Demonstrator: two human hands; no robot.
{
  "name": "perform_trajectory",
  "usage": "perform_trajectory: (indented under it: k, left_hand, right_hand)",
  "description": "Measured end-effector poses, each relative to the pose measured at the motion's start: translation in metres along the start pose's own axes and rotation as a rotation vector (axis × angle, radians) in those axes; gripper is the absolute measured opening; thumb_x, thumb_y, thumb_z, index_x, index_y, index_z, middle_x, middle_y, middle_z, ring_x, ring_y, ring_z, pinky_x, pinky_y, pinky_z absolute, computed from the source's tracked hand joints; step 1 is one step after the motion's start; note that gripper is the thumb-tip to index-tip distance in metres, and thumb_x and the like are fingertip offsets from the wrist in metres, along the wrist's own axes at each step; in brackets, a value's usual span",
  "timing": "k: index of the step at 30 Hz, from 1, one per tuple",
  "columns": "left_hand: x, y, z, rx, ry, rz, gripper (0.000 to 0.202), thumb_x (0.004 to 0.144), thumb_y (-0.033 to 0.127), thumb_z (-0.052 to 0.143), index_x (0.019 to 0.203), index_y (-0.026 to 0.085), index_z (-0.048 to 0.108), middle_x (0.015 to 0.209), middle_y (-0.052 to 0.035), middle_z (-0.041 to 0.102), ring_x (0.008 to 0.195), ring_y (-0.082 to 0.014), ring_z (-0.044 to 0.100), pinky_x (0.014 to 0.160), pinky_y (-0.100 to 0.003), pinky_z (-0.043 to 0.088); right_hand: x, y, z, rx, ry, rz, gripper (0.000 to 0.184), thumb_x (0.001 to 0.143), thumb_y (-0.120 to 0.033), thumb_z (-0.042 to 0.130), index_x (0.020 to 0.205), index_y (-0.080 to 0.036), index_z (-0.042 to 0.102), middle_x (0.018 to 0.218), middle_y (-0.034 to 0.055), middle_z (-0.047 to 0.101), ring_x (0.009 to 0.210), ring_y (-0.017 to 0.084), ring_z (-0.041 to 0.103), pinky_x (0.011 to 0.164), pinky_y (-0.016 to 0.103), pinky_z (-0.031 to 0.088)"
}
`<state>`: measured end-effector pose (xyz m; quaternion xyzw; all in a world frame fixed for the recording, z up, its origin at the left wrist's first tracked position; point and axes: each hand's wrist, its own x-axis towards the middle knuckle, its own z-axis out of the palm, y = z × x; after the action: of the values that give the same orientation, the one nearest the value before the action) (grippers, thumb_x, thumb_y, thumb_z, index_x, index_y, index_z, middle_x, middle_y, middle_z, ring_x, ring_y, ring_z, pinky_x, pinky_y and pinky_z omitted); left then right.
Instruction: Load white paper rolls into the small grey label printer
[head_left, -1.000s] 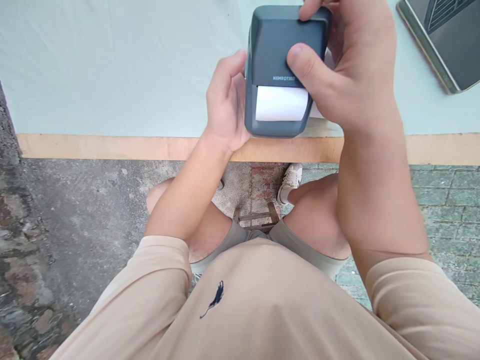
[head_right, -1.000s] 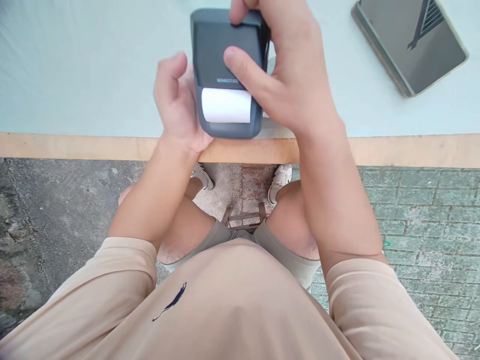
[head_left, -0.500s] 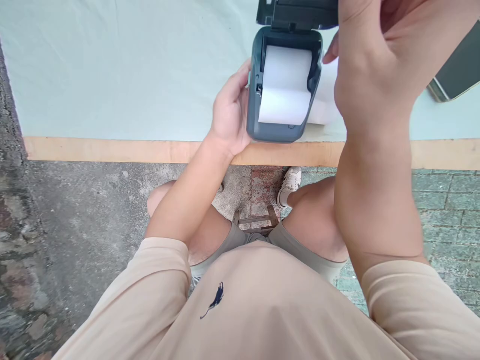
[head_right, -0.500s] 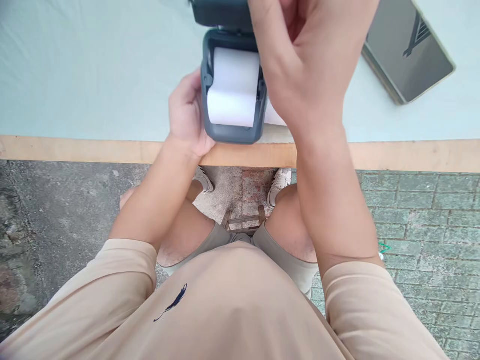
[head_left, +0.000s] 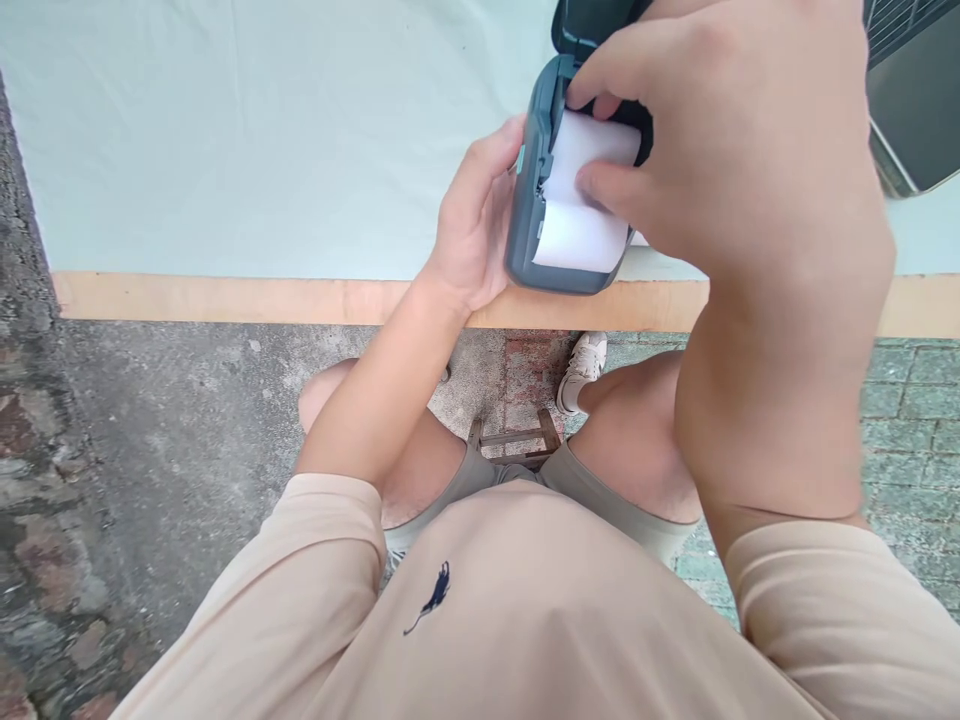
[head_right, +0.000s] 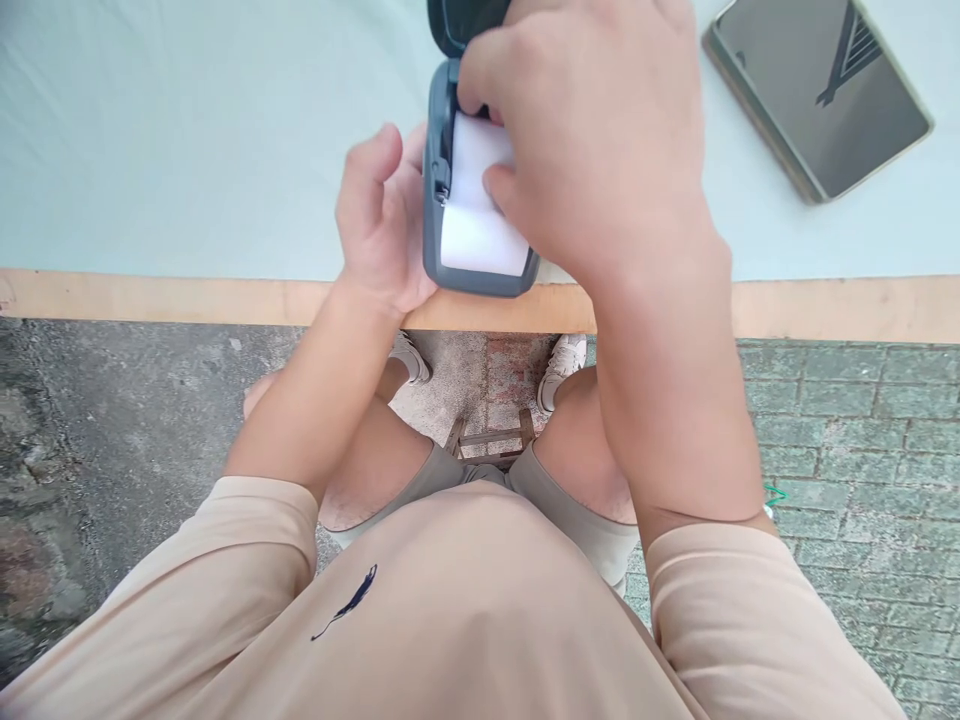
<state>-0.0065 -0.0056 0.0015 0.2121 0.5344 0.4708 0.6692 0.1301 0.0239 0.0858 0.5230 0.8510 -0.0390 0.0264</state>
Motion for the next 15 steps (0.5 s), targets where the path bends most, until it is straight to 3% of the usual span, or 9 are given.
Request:
perform_trajectory:
  k: [3,6,8,11,13,15]
  left_hand:
    - [0.0,0.0,-0.001,-0.01,-0.035,0.007,0.047,0.061,0.063,0.048,0.076,0.019,0.056,0.073,-0.0025,0.056,0.123,-0.0267,0.039,0.081,-0.031,0.052]
    - [0.0,-0.001,-0.003,-0.001,0.015,0.007,0.057,0.054,0.07,0.05,0.077,0.018,0.058,0.072,-0.0043,0.057,0.12,-0.0279,0.042,0.079,-0.03,0.053]
    - [0.0,0.0,-0.003,0.0,-0.025,0.032,0.059,0.056,0.07,0.049,0.084,0.019,0.059,0.07,-0.0043,0.057,0.116,-0.0272,0.046,0.076,-0.029,0.053]
    - [-0.001,0.002,0.001,-0.014,-0.226,0.145,0.036,0.069,0.048,0.051,0.096,0.025,0.055,0.076,-0.0005,0.058,0.104,-0.0207,0.055,0.071,-0.023,0.052]
    - [-0.002,0.003,0.004,-0.042,-0.336,0.202,0.024,0.072,0.031,0.05,0.096,0.027,0.054,0.081,0.0024,0.058,0.095,-0.0156,0.059,0.069,-0.02,0.05]
    - [-0.001,0.003,0.005,-0.091,-0.355,0.208,0.02,0.072,0.027,0.049,0.091,0.025,0.055,0.083,0.0033,0.058,0.09,-0.0133,0.06,0.069,-0.02,0.049]
  right_hand:
    - [-0.002,-0.003,-0.001,-0.044,-0.034,-0.009,0.03,0.075,-0.028,0.039,0.103,-0.029,0.049,0.098,0.0028,0.05,0.112,0.03,0.038,0.082,0.056,0.036]
    - [0.001,-0.004,0.003,-0.066,-0.06,0.03,0.027,0.074,-0.024,0.038,0.098,-0.024,0.051,0.08,0.006,0.048,0.11,0.028,0.04,0.086,0.055,0.033]
    - [0.005,-0.005,0.005,-0.039,-0.047,0.054,0.029,0.072,-0.025,0.04,0.098,-0.023,0.053,0.075,0.0064,0.047,0.11,0.03,0.04,0.085,0.055,0.032]
    - [0.006,-0.006,0.001,0.098,-0.016,0.031,0.034,0.068,-0.024,0.043,0.1,-0.025,0.055,0.085,0.0024,0.053,0.11,0.029,0.04,0.087,0.055,0.03]
    - [0.003,-0.002,-0.004,0.178,-0.016,0.008,0.037,0.067,-0.025,0.042,0.103,-0.026,0.054,0.092,-0.0025,0.054,0.104,0.022,0.045,0.086,0.045,0.034]
    - [-0.001,0.009,-0.004,0.326,0.035,0.088,0.041,0.068,-0.029,0.041,0.108,-0.028,0.051,0.096,-0.0056,0.053,0.096,0.015,0.049,0.079,0.034,0.038]
